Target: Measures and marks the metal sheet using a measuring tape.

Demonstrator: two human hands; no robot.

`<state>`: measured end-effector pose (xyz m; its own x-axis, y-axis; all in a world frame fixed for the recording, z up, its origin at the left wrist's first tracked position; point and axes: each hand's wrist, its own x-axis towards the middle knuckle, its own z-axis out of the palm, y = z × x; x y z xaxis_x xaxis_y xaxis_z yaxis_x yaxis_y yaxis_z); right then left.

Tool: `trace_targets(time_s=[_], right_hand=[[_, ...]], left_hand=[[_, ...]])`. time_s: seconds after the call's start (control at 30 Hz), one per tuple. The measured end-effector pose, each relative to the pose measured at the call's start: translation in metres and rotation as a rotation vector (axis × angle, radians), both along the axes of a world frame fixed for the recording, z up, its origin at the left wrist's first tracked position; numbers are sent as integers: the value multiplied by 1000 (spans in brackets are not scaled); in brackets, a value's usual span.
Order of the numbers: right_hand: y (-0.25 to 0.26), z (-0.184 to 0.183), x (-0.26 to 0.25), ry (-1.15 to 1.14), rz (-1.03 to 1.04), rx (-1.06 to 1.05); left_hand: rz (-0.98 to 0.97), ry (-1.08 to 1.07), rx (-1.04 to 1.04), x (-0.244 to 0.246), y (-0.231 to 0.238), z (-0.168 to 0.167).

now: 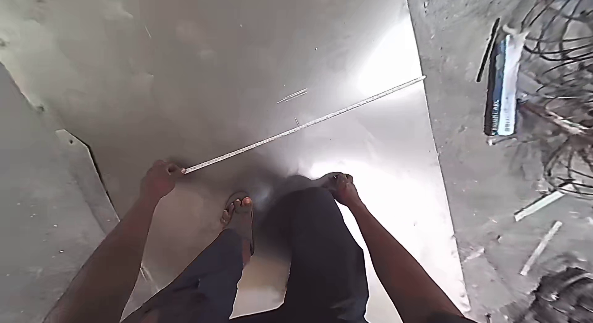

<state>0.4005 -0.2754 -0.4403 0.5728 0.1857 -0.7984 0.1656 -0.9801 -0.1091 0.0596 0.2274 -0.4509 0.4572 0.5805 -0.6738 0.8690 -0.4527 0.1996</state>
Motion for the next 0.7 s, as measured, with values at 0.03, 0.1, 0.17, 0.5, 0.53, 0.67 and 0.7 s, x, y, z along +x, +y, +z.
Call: trace_targets(time_s=[0.03,0.1,0.17,0.5,0.53,0.67,0.7], right_hand=[[1,-1,3,5,-3,11],[0,-2,4,14,-13,29],[-2,-3,6,15,-19,47],[-13,-10,0,0,117,80],[-16,-8,-2,-4,120,85],[-26,-5,-9,-41,111,115],[-26,-6,-10,-53,107,140]], left_hand=[[22,-83,-45,3,-3,10],[44,-179,-98,7,-15,33],[60,-192,-100,7,-27,55],[299,-220,-86,-120,-95,107],[314,-180,-67,-134,-106,117],[298,-81,-20,-189,-138,164],[310,-59,-8,-199,-141,180]])
